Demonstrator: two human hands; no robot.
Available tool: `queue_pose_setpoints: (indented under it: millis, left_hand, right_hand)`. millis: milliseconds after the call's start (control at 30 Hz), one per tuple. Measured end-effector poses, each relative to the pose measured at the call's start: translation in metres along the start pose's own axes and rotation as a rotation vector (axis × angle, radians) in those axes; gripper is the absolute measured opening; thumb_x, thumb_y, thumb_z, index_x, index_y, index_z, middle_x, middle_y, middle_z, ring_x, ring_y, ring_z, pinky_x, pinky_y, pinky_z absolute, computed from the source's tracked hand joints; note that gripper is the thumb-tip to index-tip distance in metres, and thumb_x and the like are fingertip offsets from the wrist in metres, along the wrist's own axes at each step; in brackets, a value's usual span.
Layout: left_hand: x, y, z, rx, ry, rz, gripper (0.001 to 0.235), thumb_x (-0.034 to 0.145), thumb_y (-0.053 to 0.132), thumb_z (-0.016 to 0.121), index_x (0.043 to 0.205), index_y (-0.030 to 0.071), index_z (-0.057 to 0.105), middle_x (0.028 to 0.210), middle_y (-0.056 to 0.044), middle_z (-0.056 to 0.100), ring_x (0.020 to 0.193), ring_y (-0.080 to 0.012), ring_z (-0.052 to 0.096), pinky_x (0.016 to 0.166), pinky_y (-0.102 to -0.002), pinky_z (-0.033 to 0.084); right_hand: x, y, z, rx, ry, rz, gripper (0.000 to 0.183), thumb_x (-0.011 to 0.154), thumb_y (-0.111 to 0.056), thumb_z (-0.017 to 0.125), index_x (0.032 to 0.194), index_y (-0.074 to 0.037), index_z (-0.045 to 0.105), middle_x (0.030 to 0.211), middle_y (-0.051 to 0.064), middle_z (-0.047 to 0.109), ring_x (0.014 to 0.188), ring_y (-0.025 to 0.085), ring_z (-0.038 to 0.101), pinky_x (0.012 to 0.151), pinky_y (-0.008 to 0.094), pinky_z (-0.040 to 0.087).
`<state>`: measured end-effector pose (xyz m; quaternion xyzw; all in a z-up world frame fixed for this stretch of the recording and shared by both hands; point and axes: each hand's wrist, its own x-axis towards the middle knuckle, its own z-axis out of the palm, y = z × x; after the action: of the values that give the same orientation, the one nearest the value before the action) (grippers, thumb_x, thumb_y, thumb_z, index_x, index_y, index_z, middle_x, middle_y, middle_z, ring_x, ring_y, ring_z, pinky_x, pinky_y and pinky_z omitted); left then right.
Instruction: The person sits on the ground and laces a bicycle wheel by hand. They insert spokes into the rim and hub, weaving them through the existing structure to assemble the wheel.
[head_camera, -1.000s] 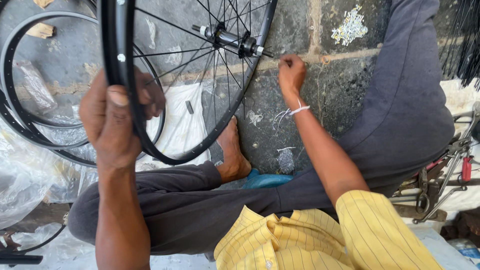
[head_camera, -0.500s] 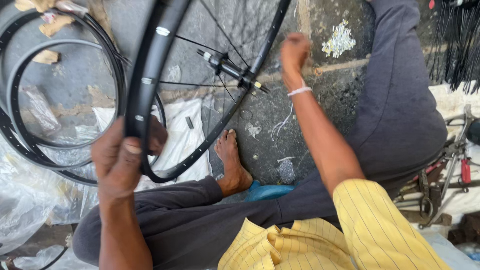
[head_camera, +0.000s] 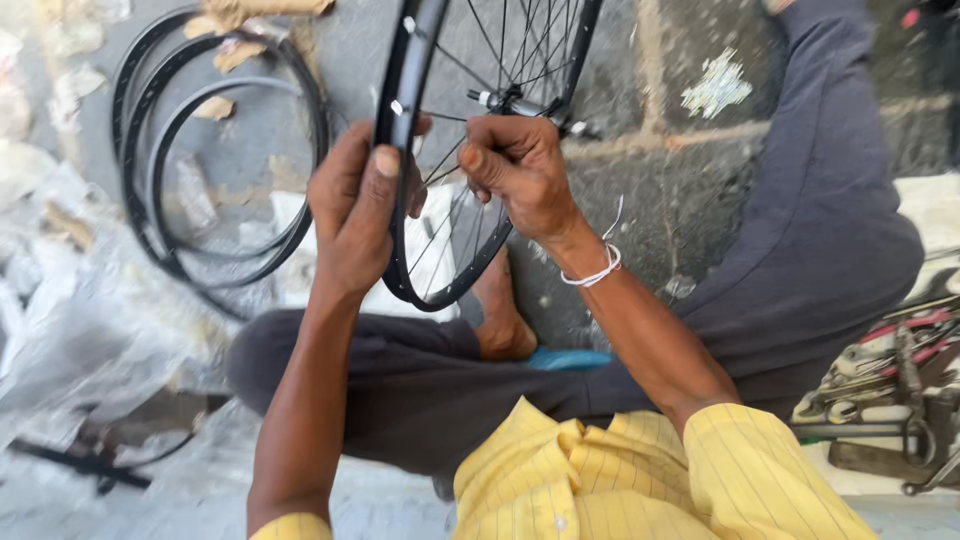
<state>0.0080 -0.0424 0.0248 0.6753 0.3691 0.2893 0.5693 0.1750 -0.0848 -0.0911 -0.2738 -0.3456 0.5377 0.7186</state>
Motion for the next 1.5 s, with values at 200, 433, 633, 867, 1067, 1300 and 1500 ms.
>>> queue_pose_setpoints:
  millis: [200, 433, 633, 867, 1067, 1300, 1500]
  left_hand:
    - [-0.028, 0.004, 0.007, 0.144, 0.094, 0.045, 0.039, 0.111, 0.037, 0.054, 0.118, -0.001, 0.059, 0.1, 0.0, 0.064, 0.083, -0.0081, 0.061, 0.079, -0.024, 0.051]
    - [-0.054, -0.004, 0.002, 0.161, 0.209, -0.048, 0.03, 0.111, 0.032, 0.063, 0.099, 0.005, 0.055, 0.083, 0.0, 0.059, 0.076, -0.0051, 0.054, 0.07, -0.022, 0.042]
    - [-0.059, 0.004, 0.009, 0.101, 0.254, -0.151, 0.035, 0.11, 0.035, 0.062, 0.096, 0.004, 0.06, 0.079, 0.0, 0.057, 0.072, -0.0068, 0.051, 0.067, -0.024, 0.039]
    - [-0.058, 0.007, 0.006, -0.205, 0.267, -0.232, 0.034, 0.107, 0.035, 0.061, 0.1, 0.002, 0.062, 0.084, -0.004, 0.058, 0.073, -0.0125, 0.052, 0.068, -0.03, 0.043]
    - [-0.063, 0.007, 0.005, -0.165, 0.269, -0.197, 0.036, 0.11, 0.037, 0.062, 0.099, 0.003, 0.06, 0.082, -0.003, 0.054, 0.074, -0.012, 0.049, 0.07, -0.029, 0.041]
    - [-0.065, 0.004, 0.003, -0.198, 0.254, -0.173, 0.038, 0.11, 0.039, 0.063, 0.097, 0.004, 0.06, 0.079, -0.002, 0.052, 0.071, -0.0109, 0.047, 0.068, -0.028, 0.039]
    - [-0.064, 0.003, 0.002, -0.182, 0.27, -0.153, 0.035, 0.109, 0.038, 0.064, 0.098, 0.005, 0.062, 0.08, -0.003, 0.055, 0.07, -0.0109, 0.048, 0.068, -0.029, 0.04]
  right_hand:
    - [-0.024, 0.018, 0.016, -0.045, 0.045, 0.023, 0.036, 0.1, -0.035, 0.074, 0.08, -0.007, 0.064, 0.063, -0.005, 0.056, 0.057, 0.003, 0.051, 0.053, 0.022, 0.039]
    - [-0.041, 0.015, 0.028, -0.066, 0.062, 0.014, 0.033, 0.095, -0.031, 0.08, 0.079, -0.006, 0.064, 0.064, -0.006, 0.052, 0.058, 0.002, 0.039, 0.053, 0.022, 0.029]
    - [-0.045, 0.015, 0.032, -0.123, 0.103, -0.008, 0.037, 0.093, -0.033, 0.082, 0.076, -0.007, 0.063, 0.061, -0.007, 0.048, 0.057, 0.002, 0.035, 0.052, 0.023, 0.025]
    - [-0.045, 0.021, 0.036, -0.172, 0.111, -0.043, 0.038, 0.092, -0.036, 0.082, 0.075, -0.009, 0.062, 0.06, -0.007, 0.047, 0.055, 0.002, 0.036, 0.049, 0.023, 0.025]
    - [-0.042, 0.026, 0.041, -0.167, 0.112, -0.037, 0.037, 0.093, -0.037, 0.081, 0.077, -0.009, 0.063, 0.059, -0.007, 0.047, 0.054, 0.002, 0.036, 0.048, 0.024, 0.025]
    - [-0.044, 0.028, 0.041, -0.218, 0.12, -0.089, 0.038, 0.094, -0.038, 0.081, 0.077, -0.009, 0.063, 0.061, -0.006, 0.049, 0.056, 0.003, 0.037, 0.05, 0.024, 0.027]
    - [-0.043, 0.034, 0.043, -0.231, 0.145, -0.129, 0.04, 0.093, -0.039, 0.08, 0.074, -0.01, 0.061, 0.062, -0.006, 0.049, 0.056, 0.004, 0.038, 0.049, 0.024, 0.027]
